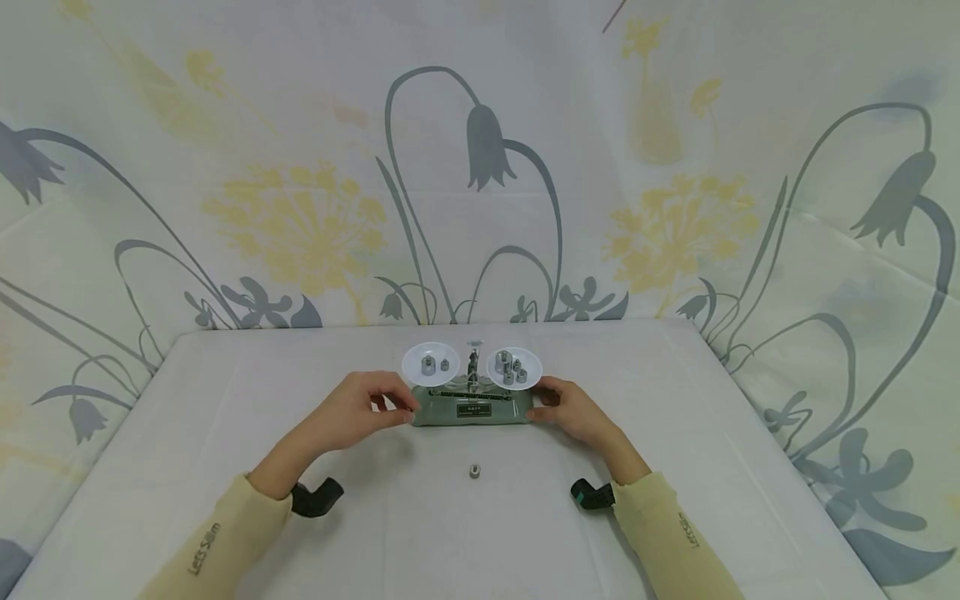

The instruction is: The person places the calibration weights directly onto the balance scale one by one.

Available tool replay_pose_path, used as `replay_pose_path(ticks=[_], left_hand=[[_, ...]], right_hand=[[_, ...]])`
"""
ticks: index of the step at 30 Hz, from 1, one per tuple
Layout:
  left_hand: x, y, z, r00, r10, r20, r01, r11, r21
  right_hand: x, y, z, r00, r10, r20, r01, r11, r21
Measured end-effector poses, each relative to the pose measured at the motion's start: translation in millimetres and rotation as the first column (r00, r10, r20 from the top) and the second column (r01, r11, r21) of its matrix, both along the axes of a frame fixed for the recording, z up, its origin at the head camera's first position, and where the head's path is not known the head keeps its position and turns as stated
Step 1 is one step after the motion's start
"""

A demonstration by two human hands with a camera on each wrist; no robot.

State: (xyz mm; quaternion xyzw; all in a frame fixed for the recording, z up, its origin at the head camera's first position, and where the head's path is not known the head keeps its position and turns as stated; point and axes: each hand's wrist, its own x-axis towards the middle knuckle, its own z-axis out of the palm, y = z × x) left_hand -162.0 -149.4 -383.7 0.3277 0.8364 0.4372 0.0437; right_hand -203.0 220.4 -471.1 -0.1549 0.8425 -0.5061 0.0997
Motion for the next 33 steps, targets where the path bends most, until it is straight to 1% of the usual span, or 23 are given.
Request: replay_pose_path(ticks=[7, 10, 12, 14, 17, 19, 21, 28, 33], left_hand=[[-10.0, -1.3, 8.9, 1.000, 0.019, -0.020, -0.019, 1.000, -0.013], [-15.0, -0.8, 12.8, 0.999, 0.027, -0.029, -0.027, 0.999, -0.020], [-18.5, -0.4, 15.4, 0.999, 0.031, -0.039, -0.033, 0.999, -0.030], [-21.8, 0.0, 18.2, 0.998, 0.033, -0.048, -0.035, 0.999, -0.039], [-26.6, 1.1, 22.7, 0.998, 0.031, -0.063, -0.034, 0.998, -0.052], [-29.3, 2.2, 25.6, 0.997, 0.027, -0.067, -0.031, 0.998, -0.057], [-31.9, 3.1, 28.1, 0.997, 0.024, -0.069, -0.028, 0.998, -0.063], [-38.4, 6.7, 33.2, 0.996, 0.014, -0.085, -0.022, 0.995, -0.093], [-43.9, 9.3, 36.0, 0.998, 0.001, -0.067, -0.009, 0.993, -0.117]], right_hand=[[1.3, -0.3, 0.3, 1.000, 0.006, -0.002, -0.006, 1.000, -0.004], [1.0, 0.0, -1.0, 1.000, 0.008, -0.020, -0.008, 1.000, 0.003], [1.1, 0.2, -1.7, 0.999, 0.018, -0.052, -0.017, 1.000, 0.018], [0.9, 0.5, -2.3, 0.998, 0.020, -0.065, -0.018, 1.000, 0.025], [0.8, 0.4, -1.4, 0.999, 0.016, -0.050, -0.015, 1.000, 0.022], [0.7, 0.1, -0.5, 1.000, -0.002, -0.014, 0.002, 1.000, 0.011], [0.8, -0.2, 0.3, 1.000, -0.008, 0.002, 0.008, 1.000, 0.011], [0.2, -0.5, -1.2, 1.000, -0.014, 0.009, 0.014, 1.000, 0.012], [-0.6, -0.2, -2.4, 1.000, -0.012, 0.014, 0.011, 1.000, 0.008]])
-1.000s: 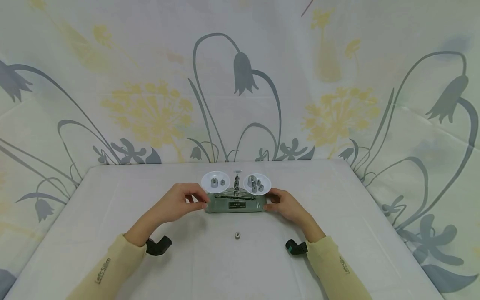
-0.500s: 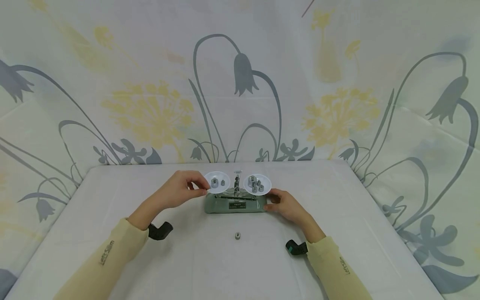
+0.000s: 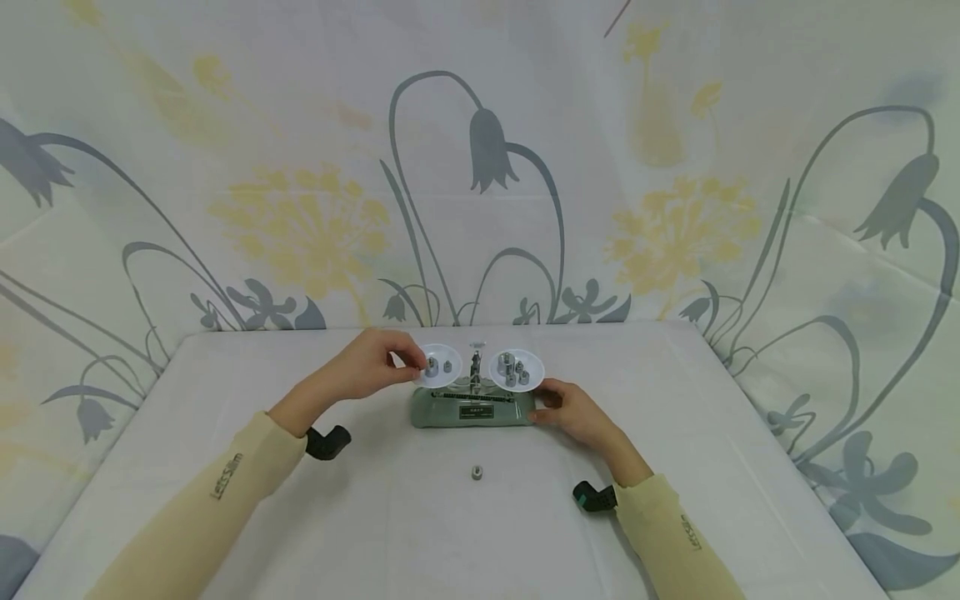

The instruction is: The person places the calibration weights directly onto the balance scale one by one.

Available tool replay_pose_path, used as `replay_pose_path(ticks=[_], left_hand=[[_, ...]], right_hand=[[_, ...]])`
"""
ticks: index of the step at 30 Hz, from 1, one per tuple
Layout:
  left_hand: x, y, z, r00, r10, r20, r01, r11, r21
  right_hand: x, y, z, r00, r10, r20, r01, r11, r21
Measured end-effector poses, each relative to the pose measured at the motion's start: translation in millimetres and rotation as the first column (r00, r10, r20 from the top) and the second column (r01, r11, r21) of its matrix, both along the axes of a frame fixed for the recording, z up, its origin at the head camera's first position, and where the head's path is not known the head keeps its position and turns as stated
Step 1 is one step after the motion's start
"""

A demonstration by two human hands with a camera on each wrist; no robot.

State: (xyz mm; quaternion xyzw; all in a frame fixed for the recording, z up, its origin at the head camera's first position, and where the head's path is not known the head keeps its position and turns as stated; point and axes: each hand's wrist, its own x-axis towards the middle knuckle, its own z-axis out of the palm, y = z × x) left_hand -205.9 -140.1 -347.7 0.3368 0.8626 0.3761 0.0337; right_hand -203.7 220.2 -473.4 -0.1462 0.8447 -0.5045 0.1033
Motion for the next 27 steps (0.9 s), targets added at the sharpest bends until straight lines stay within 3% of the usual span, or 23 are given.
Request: replay_pose_path(ticks=[7, 27], left_hand=[[-5.9, 3.8, 1.1, 0.999, -0.023, 0.033, 0.024, 0.999, -0.036], [-19.4, 10.1, 1.9, 0.997, -0.060, 0.045, 0.065, 0.992, -0.111]], right_hand=[[0.4, 0.3, 1.3, 1.000, 0.000, -0.008, 0.000, 1.000, 0.005], [0.0, 0.7, 0.4, 1.000, 0.006, 0.007, -0.006, 1.000, -0.005]])
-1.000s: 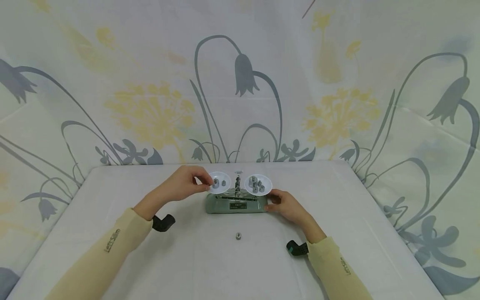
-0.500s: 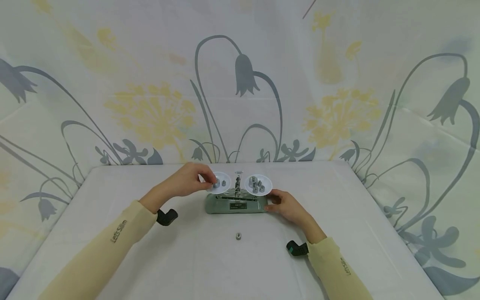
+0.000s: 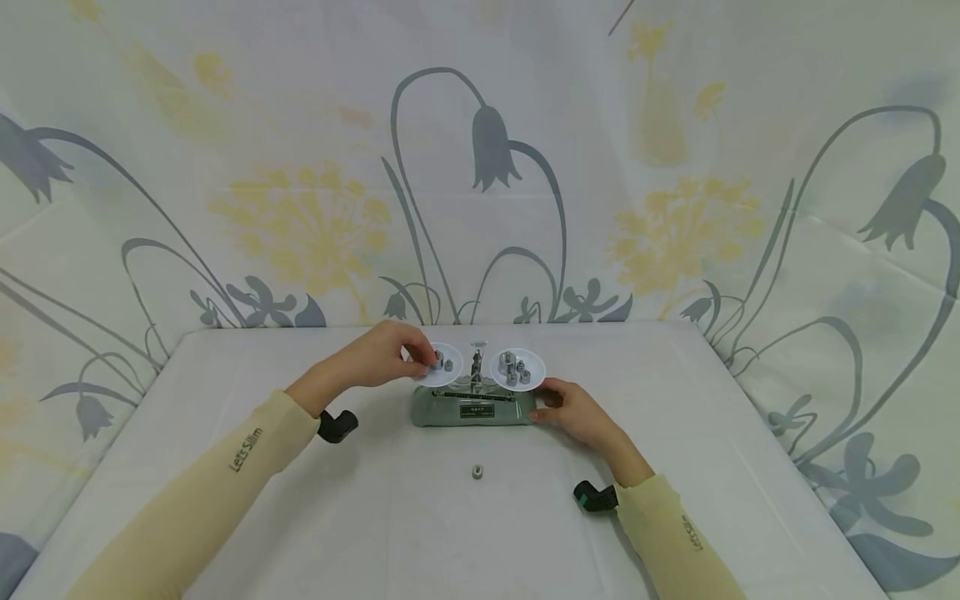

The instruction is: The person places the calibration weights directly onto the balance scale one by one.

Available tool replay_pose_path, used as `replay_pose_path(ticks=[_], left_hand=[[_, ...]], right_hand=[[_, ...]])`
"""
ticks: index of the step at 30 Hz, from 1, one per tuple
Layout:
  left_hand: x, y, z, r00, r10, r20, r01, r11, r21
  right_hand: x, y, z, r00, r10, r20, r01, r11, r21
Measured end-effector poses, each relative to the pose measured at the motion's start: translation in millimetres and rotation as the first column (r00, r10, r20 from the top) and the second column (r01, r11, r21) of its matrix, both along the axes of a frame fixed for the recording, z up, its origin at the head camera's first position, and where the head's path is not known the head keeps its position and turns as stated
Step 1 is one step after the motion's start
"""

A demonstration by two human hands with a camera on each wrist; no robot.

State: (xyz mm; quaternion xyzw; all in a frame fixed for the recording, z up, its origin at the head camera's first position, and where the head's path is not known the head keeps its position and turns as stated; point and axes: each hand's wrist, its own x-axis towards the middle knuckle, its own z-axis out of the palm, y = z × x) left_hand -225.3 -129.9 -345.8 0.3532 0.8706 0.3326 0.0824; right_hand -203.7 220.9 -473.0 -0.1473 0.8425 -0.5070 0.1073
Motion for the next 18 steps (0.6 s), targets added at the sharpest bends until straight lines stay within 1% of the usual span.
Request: replay_pose_path(ticks=[5, 12, 18], left_hand=[[-0.4, 0.4, 1.6, 1.000, -0.002, 0.004, 0.002, 1.000, -0.004], [-0.5, -0.5, 0.2, 1.000, -0.004, -0.005, 0.004, 1.000, 0.012], [3.7, -3.3, 3.2, 1.000, 0.003, -0.017, -0.003, 1.000, 0.009]], right_hand=[[-0.4, 0.1, -0.5, 1.000, 0.004, 0.001, -0.004, 1.000, -0.007], [0.3, -0.2, 0.6, 1.000, 0.004, 0.001, -0.004, 1.000, -0.008], [0.0, 0.2, -0.5, 1.000, 0.007, -0.002, -0.007, 1.000, -0.011]])
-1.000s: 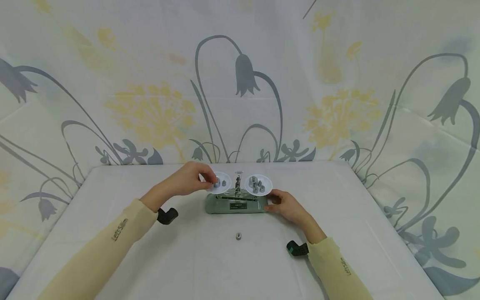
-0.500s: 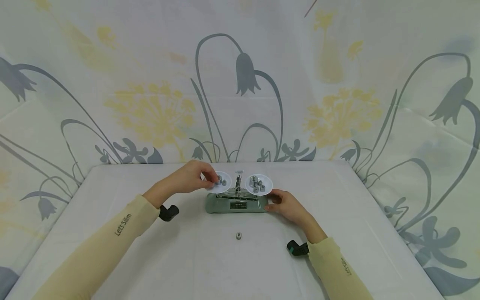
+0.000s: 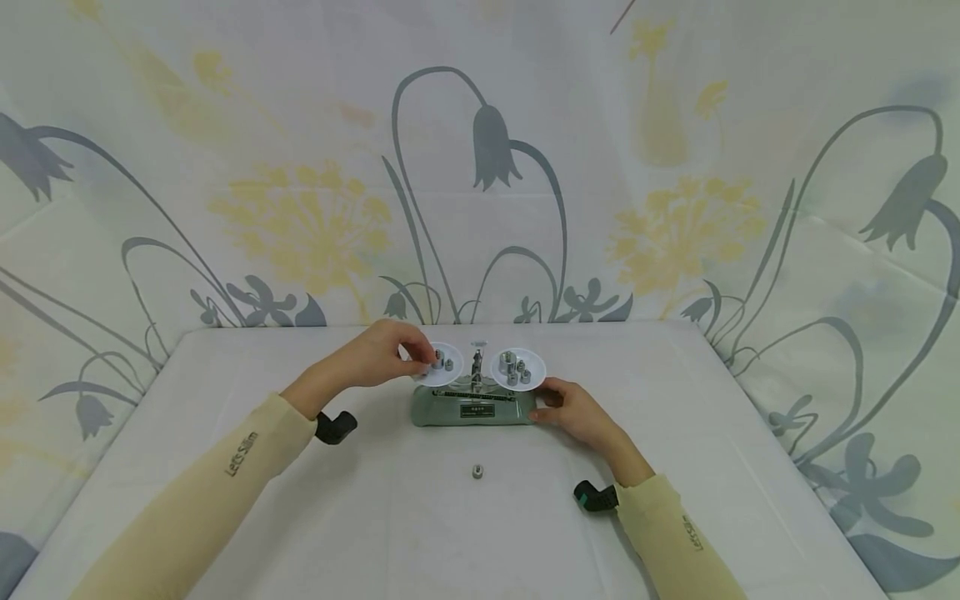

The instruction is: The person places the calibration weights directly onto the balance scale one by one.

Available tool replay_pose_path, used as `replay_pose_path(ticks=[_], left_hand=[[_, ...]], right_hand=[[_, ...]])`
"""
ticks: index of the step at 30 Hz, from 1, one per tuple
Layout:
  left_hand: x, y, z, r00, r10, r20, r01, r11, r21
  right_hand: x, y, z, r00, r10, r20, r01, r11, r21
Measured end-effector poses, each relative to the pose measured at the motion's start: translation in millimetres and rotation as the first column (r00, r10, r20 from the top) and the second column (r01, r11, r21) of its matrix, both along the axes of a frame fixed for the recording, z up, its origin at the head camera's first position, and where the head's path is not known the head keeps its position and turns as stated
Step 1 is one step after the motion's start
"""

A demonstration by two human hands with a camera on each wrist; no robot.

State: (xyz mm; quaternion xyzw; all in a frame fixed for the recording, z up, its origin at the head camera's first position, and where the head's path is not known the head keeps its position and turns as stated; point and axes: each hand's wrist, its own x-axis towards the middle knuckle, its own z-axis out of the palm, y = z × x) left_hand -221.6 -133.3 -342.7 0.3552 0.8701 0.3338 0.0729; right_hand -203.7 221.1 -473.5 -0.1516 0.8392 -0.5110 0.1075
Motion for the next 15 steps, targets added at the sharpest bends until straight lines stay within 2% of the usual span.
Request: replay_pose_path(ticks=[15], left_hand=[[17.5, -4.7, 1.6, 1.000, 0.018, 0.006, -0.019, 0.999, 0.051]], right_hand=[[-0.1, 0.3, -0.9, 0.999, 0.012, -0.031, -0.012, 1.000, -0.003]])
